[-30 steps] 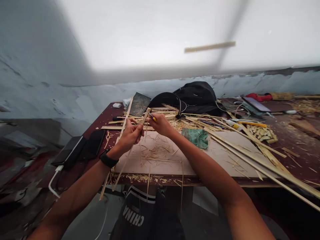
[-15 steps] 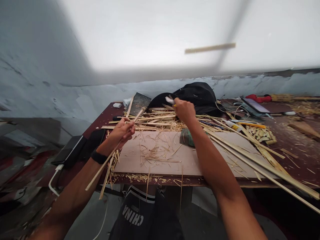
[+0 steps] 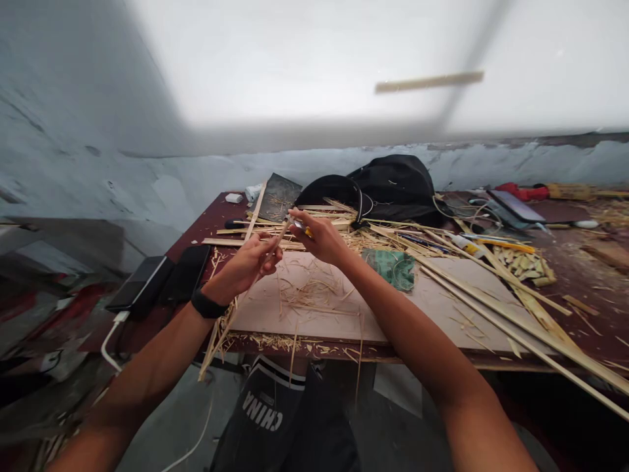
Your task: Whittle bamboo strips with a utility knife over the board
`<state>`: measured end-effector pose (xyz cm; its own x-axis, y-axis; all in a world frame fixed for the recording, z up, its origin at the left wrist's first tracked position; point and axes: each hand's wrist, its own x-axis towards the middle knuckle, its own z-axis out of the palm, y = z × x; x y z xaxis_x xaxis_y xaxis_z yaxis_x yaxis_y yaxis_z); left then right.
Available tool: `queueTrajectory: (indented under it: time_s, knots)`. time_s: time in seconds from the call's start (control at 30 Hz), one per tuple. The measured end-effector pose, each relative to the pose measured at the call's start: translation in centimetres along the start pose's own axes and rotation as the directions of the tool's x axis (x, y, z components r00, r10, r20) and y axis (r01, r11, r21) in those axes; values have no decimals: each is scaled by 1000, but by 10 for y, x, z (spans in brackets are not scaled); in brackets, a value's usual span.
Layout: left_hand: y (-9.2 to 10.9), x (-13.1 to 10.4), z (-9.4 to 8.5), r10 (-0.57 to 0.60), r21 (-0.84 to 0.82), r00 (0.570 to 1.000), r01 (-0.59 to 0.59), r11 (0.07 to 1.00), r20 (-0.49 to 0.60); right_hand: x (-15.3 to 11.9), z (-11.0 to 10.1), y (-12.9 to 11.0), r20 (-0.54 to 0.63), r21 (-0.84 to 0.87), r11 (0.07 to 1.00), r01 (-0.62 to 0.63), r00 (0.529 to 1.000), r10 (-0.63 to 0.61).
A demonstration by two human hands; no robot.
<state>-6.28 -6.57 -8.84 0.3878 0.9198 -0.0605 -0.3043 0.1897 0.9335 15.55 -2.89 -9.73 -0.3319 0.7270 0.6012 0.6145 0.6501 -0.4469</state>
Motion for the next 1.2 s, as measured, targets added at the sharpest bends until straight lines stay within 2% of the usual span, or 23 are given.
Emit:
queueTrajectory:
  time_s: [0.13, 0.27, 0.43, 0.57, 0.83, 1.2]
  knots:
    - [-7, -1, -1, 29, 53, 999, -31, 998, 41, -2, 5, -2, -53, 197, 977, -79, 994, 91]
    - [-7, -2, -3, 21, 61, 997, -25, 998, 74, 0, 4, 4, -90, 457, 885, -89, 985, 145]
    - [-8, -4, -4, 28, 70, 990, -38, 997, 139, 1, 4, 5, -35, 595, 792, -141, 979, 201]
    - [-8, -5, -4, 28, 77, 982, -43, 996, 188, 1, 1, -1, 35, 684, 709, -173, 978, 204]
    - [-8, -6, -3, 1, 95, 975, -23, 995, 224, 1, -1, 1, 70, 801, 580, -146, 986, 151]
    - [-19, -1, -8, 4, 92, 963, -30, 995, 268, -2, -1, 0, 151, 828, 519, -211, 976, 155]
